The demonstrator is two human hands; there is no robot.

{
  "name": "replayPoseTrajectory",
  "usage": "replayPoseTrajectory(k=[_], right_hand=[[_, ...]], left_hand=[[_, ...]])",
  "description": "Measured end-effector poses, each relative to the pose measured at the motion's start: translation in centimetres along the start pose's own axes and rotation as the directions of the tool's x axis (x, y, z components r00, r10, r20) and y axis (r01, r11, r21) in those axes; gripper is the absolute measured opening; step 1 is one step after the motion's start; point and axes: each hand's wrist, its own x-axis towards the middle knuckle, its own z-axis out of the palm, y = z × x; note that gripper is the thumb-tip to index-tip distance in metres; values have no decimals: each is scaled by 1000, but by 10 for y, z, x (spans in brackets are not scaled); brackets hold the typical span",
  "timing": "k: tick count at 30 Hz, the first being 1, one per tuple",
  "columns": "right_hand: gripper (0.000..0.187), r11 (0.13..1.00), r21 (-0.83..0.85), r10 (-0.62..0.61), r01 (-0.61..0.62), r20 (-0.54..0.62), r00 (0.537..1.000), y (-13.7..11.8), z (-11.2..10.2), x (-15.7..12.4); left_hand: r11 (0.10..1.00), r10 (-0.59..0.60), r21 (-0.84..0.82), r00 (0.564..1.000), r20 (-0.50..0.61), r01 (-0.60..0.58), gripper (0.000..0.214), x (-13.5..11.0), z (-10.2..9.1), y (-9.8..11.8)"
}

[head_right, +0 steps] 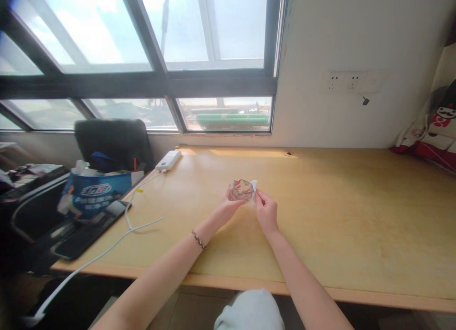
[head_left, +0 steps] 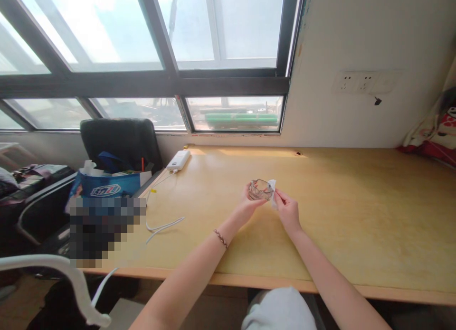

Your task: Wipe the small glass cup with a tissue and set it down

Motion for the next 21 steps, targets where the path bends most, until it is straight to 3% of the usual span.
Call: replayPoseTrajectory(k=[4, 8, 11, 13, 15, 17, 19, 21], right_hand=[[29, 994, -5, -105, 105, 50, 993, -7, 2, -5], [26, 955, -34, -285, 295, 182, 941, -16, 6, -11], [27, 942, -68, -316, 329, 154, 936, -15, 5, -9], [27, 963, -74, -255, 258, 50, 966, -11, 3, -6], [25, 994, -8, -105, 105, -21, 994, -5, 2, -3], [21, 977, 183, 100, -107, 48, 994, 0, 4, -1], [18, 854, 414, 244, -317, 220, 944, 3, 7, -1], [19, 682, 578, 306, -449, 332, 892, 3, 10, -1]], left_hand=[[988, 123, 99, 991, -56, -117, 75, 4, -4, -5], [958, 199, 227, 977, -77, -177, 78, 7, -7, -4], [949, 225, 242, 971, -77, -200, 76, 5, -3, 0], [948, 216, 250, 975, -50, -197, 73, 1, 1, 3], [938, 208, 286, 978, -18, -195, 73, -2, 4, 4], [916, 219, 343, 976, 10, -209, 77, -4, 7, 3], [888, 236, 396, 971, 43, -234, 80, -4, 7, 0], [855, 256, 447, 964, 77, -263, 80, -4, 7, -2]])
